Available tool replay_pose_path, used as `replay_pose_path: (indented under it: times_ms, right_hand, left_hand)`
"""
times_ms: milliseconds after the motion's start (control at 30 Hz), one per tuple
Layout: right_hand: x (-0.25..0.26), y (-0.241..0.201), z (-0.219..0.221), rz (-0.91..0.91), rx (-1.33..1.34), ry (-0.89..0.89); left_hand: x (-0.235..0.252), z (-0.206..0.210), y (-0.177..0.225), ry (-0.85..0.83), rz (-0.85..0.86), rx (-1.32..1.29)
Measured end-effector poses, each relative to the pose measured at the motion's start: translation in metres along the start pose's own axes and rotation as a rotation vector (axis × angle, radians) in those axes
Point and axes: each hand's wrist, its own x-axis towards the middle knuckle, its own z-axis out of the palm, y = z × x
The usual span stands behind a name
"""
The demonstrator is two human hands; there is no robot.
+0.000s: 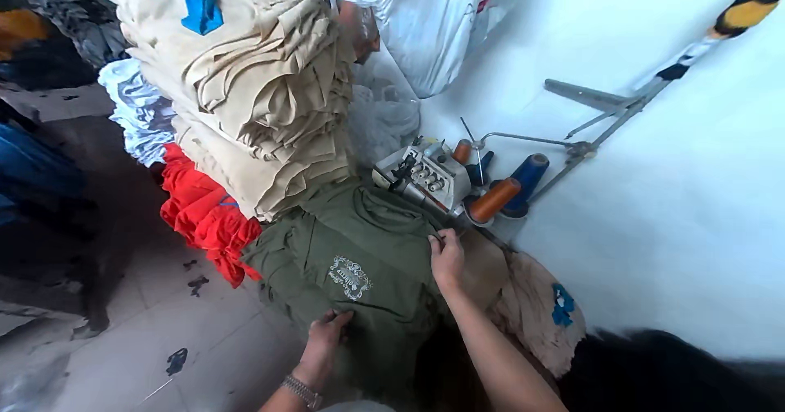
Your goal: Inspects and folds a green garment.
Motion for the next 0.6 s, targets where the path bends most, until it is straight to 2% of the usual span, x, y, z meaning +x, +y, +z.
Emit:
replay_pose_path:
  times_ms: [67, 167, 233, 300, 367, 500, 600]
  right_hand:
    - [-0.023, -0.004, -0.015, -0.224, -0.017, 0.056]
    - [-0.088, -0.008, -0.023, -0.598, -0.03, -0.063]
    - [-0.132, -0.009, -0.013, -0.762, -0.095, -0.133]
    - [-0.155, -0.002, 0.008, -0.839, -0.159, -0.063]
    - [-0.155, -0.004, 0.016, -0.816, -0.133, -0.067]
    - [-0.101, -0.047, -0.024, -0.589, 0.071, -0.357]
    - [-0.022, -0.059, -0.048, -0.337, 0.108, -0.185]
  left_hand:
    - [-0.005, -0.008, -0.001, -0.04, 0.104, 0.015]
    - [-0.015, -0.016, 0.0, -0.147, 0.297, -0.04]
    - [-0.025, -0.012, 0.008, -0.209, 0.315, -0.148]
    - [-0.033, -0.005, 0.017, -0.279, 0.304, -0.266]
    - [-0.04, -0.003, 0.025, -0.349, 0.325, -0.327]
    - [-0.034, -0.016, 0.033, -0.42, 0.487, -0.201]
    - [-0.019, -0.029, 0.025, -0.361, 0.572, 0.108]
